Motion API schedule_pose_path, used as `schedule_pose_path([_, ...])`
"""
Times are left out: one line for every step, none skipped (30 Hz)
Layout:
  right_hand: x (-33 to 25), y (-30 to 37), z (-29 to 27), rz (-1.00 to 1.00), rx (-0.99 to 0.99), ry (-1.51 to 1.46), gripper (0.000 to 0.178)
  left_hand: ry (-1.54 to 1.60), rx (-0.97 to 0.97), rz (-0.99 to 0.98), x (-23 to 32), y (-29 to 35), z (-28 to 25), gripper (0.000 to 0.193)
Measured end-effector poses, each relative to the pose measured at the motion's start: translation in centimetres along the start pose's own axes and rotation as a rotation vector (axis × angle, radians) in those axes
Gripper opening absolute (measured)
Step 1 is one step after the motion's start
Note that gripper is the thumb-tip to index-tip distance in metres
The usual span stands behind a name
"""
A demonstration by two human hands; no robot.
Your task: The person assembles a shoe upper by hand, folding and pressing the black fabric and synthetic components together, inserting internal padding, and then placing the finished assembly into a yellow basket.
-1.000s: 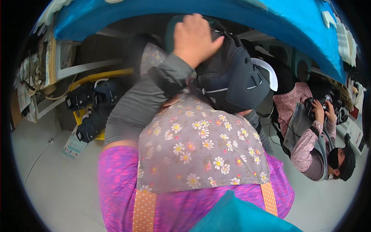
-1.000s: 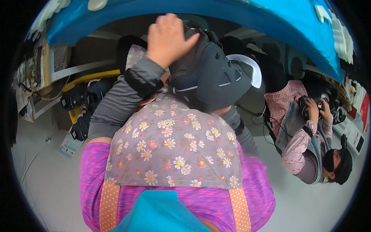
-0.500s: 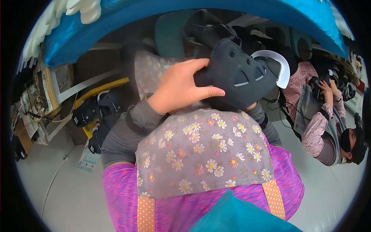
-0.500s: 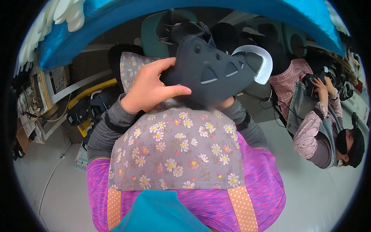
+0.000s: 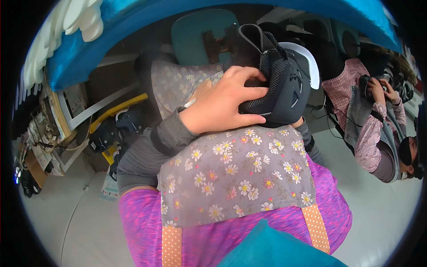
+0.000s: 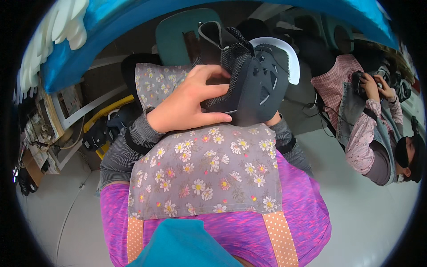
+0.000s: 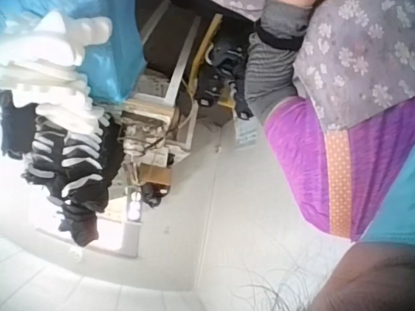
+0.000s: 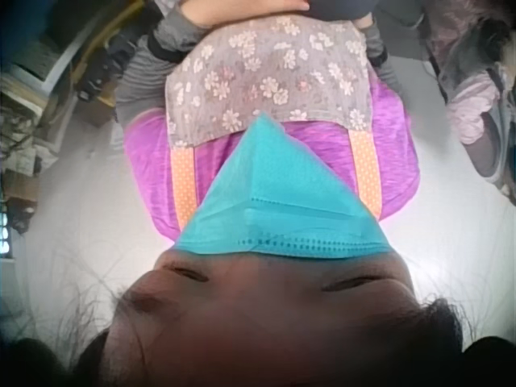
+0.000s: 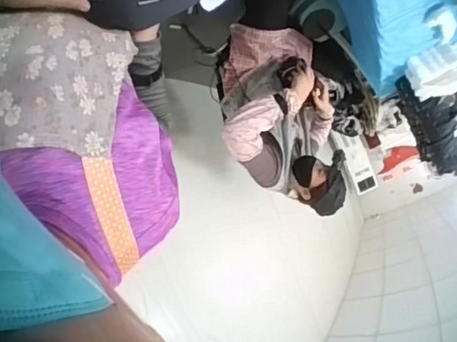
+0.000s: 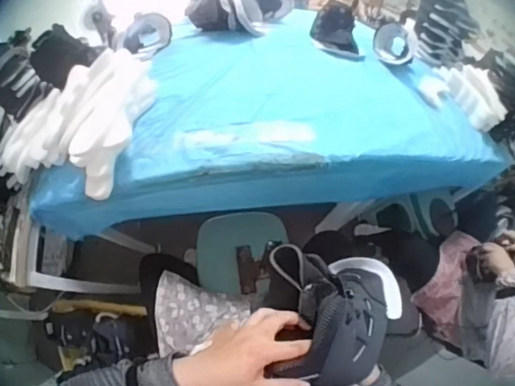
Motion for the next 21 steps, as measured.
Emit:
schedule_pose_path([0.1, 0.0, -0.1, -0.007, 0.002, 0.011, 0.048, 0.029, -0.047, 0.034, -0.1, -0.1, 0.2, 0.046])
schedule_pose_path([0.1, 0.1, -0.2, -0.015, 0.000, 0.017, 0.048, 0.058, -0.095, 0.069, 0.0, -0.2, 0.4, 0.047])
schedule_pose_path([0.1, 0.1, -0.3, -0.021, 0.000, 0.022, 0.048, 0.055, -0.107, 0.069, 0.2, -0.3, 0.5, 0.047])
schedule_pose_path([-0.1, 0.0, -0.3, -0.034, 0.000, 0.033, 0.048, 0.058, -0.243, 0.000, 0.3, -0.6, 0.9, 0.045])
schedule_pose_path([-0.2, 0.1, -0.3, -0.044, 0.000, 0.045, 0.048, 0.059, -0.379, -0.070, 0.4, -1.0, 1.2, 0.043])
schedule_pose_path([-0.4, 0.0, -0.4, -0.049, -0.005, 0.054, 0.048, 0.050, -0.385, -0.067, 0.6, -1.6, 1.4, 0.043])
schedule_pose_path([-0.5, -0.1, -0.5, -0.052, -0.007, 0.067, 0.048, 0.016, -0.435, -0.097, 0.7, -2.2, 1.9, 0.041])
schedule_pose_path([-0.6, -0.2, -0.5, -0.057, -0.012, 0.084, 0.048, -0.017, -0.482, -0.128, 0.8, -2.9, 2.2, 0.040])
schedule_pose_path([-0.6, -0.3, -0.6, -0.056, -0.015, 0.089, 0.048, -0.112, -0.595, -0.175, 0.8, -3.5, 2.6, 0.040])
schedule_pose_path([-0.6, -0.4, -0.7, -0.052, -0.022, 0.095, 0.048, -0.119, -0.594, -0.179, 0.5, -3.8, 2.9, 0.040])
schedule_pose_path([-0.3, -0.6, -0.6, -0.048, -0.026, 0.106, 0.048, -0.066, -0.607, -0.176, 0.2, -4.0, 3.1, 0.042])
schedule_pose_path([-0.5, -0.4, -0.6, -0.053, -0.024, 0.111, 0.047, -0.010, -0.626, -0.168, 0.0, -4.0, 3.0, 0.044])
schedule_pose_path([-0.2, -0.4, -0.3, -0.055, -0.027, 0.112, 0.047, 0.048, -0.620, -0.156, 0.0, -3.7, 2.7, 0.045])
schedule_pose_path([0.1, -0.5, 0.0, -0.054, -0.021, 0.120, 0.047, 0.048, -0.624, -0.155, -0.1, -3.4, 2.3, 0.045])
schedule_pose_path([0.4, -0.7, -0.3, -0.045, -0.024, 0.123, 0.047, 0.016, -0.614, -0.159, -0.3, -3.1, 2.3, 0.046])
schedule_pose_path([0.6, -0.8, -0.2, -0.038, -0.029, 0.131, 0.047, -0.016, -0.604, -0.162, -0.3, -2.9, 2.2, 0.047])
schedule_pose_path([0.8, -0.9, -0.3, -0.035, -0.031, 0.140, 0.047, -0.015, -0.605, -0.166, -0.4, -2.8, 2.2, 0.047])
schedule_pose_path([0.9, -0.9, -0.3, -0.028, -0.036, 0.144, 0.047, -0.007, -0.616, -0.196, -0.5, -2.7, 2.1, 0.049])
schedule_pose_path([1.1, -0.9, -0.4, -0.026, -0.037, 0.147, 0.047, 0.001, -0.628, -0.227, -0.5, -2.6, 2.2, 0.051])
schedule_pose_path([1.2, -0.9, -0.4, -0.026, -0.038, 0.160, 0.047, 0.000, -0.628, -0.228, -0.6, -2.6, 2.0, 0.051])
schedule_pose_path([1.0, -0.9, -0.5, -0.030, -0.033, 0.181, 0.047, 0.012, -0.598, -0.196, -0.6, -2.7, 2.0, 0.054])
Point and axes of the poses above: each hand's wrist, its own y-axis away from the middle knuckle, its own z-axis out of the palm, x = y × z, the point moved 3 cm from there along -y, towards the middle knuckle, and after that the axes turned 3 degrees about -z, right-handed, at the moved point
